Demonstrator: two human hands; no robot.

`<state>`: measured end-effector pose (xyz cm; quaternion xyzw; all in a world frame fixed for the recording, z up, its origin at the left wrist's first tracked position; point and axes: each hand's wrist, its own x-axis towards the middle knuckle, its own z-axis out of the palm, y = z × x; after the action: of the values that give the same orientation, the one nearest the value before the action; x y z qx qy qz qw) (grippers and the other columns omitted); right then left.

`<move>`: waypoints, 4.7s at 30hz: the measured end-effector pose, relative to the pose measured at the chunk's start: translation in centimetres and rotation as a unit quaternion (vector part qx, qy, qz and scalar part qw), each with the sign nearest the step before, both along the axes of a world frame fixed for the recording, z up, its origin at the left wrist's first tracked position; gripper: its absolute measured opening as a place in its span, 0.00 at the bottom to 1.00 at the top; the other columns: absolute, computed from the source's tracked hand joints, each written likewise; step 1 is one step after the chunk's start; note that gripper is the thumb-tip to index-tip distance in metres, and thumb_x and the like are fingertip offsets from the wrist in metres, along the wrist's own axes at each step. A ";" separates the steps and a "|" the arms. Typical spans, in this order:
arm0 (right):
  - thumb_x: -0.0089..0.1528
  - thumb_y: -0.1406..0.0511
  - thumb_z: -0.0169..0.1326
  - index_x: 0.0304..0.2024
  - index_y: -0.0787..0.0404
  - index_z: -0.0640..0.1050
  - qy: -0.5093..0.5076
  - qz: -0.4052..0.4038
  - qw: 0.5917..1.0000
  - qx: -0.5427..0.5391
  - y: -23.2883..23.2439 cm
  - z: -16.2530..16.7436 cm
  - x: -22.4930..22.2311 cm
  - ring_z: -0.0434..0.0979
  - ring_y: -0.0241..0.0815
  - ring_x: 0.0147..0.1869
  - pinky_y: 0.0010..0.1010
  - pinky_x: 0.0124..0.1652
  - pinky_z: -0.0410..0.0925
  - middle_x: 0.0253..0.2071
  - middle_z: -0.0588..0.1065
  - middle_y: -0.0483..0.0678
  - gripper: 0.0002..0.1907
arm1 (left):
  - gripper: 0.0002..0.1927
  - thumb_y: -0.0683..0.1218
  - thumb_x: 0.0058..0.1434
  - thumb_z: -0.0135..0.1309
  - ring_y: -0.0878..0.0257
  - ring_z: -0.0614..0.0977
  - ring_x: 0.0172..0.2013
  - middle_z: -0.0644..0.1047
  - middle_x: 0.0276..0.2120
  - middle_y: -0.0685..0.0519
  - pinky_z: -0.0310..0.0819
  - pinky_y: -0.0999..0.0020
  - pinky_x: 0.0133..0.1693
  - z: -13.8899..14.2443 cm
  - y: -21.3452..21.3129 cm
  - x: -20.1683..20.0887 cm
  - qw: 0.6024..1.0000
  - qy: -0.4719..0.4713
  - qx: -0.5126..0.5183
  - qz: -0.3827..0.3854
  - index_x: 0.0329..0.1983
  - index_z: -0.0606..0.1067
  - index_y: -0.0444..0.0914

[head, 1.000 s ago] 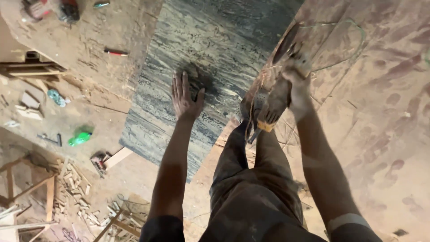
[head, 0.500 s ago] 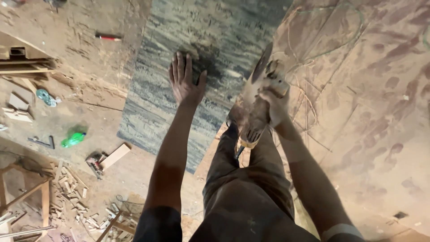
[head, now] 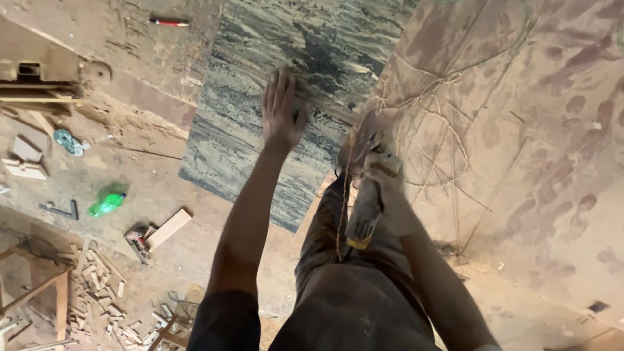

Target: The person carries a circular saw and its power cord across a dusty workshop floor, sets the saw down, then picks up an angle grinder and sands the surface of a large board laid on the floor, steadying the board with one hand while moving the grinder along it.

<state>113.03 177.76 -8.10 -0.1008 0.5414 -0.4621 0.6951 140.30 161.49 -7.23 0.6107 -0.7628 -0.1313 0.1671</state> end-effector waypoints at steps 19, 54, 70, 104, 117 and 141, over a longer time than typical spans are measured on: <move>0.57 0.73 0.57 0.43 0.60 0.76 -0.011 -0.006 0.989 -0.147 -11.8 -0.7 -1.8 0.76 0.39 0.36 0.30 0.35 0.74 0.37 0.74 0.46 0.12 | 0.27 0.54 0.72 0.49 0.39 0.65 0.71 0.67 0.70 0.38 0.54 0.43 0.72 0.3 11.1 2.5 0.998 -0.015 -0.018 0.066 0.69 0.71 0.36; 0.56 0.71 0.50 0.38 0.61 0.77 -0.111 0.021 0.986 -0.122 -0.4 5.1 6.9 0.80 0.50 0.44 0.48 0.48 0.80 0.37 0.76 0.49 0.09 | 0.27 0.57 0.72 0.47 0.46 0.59 0.74 0.60 0.75 0.47 0.47 0.44 0.74 -0.6 15.5 7.6 0.999 -0.032 0.020 -0.010 0.73 0.69 0.46; 0.59 0.77 0.55 0.38 0.71 0.79 0.071 0.097 0.993 -0.023 18.8 3.6 12.7 0.79 0.41 0.35 0.28 0.36 0.75 0.32 0.76 0.49 0.05 | 0.25 0.55 0.73 0.49 0.42 0.60 0.74 0.64 0.73 0.44 0.46 0.43 0.74 -1.0 15.8 8.1 1.000 0.012 -0.009 -0.023 0.69 0.71 0.41; 0.55 0.75 0.57 0.46 0.63 0.77 0.030 -0.017 0.999 -0.016 29.5 3.3 20.6 0.78 0.40 0.37 0.30 0.37 0.73 0.36 0.77 0.47 0.17 | 0.20 0.53 0.73 0.47 0.45 0.67 0.70 0.73 0.65 0.46 0.55 0.47 0.71 -2.3 21.8 10.9 0.993 0.040 -0.106 -0.043 0.62 0.76 0.40; 0.57 0.67 0.58 0.42 0.62 0.77 -0.002 0.035 0.992 -0.120 23.2 -0.2 17.0 0.71 0.41 0.34 0.32 0.34 0.68 0.33 0.72 0.47 0.11 | 0.21 0.53 0.71 0.49 0.52 0.69 0.69 0.74 0.64 0.51 0.58 0.51 0.71 -1.6 22.6 10.5 0.994 0.042 -0.100 -0.022 0.64 0.74 0.43; 0.55 0.73 0.56 0.45 0.68 0.75 0.024 -0.023 0.998 -0.045 32.9 3.2 22.0 0.79 0.45 0.34 0.37 0.35 0.76 0.35 0.75 0.51 0.15 | 0.22 0.56 0.72 0.46 0.52 0.73 0.66 0.76 0.63 0.51 0.55 0.54 0.72 -2.4 22.5 10.4 0.997 0.020 -0.068 -0.013 0.65 0.73 0.45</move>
<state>135.01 210.70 -4.93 -0.1308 0.5392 -0.4989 0.6658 150.67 183.97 -9.66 0.5854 -0.7740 -0.0934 0.2222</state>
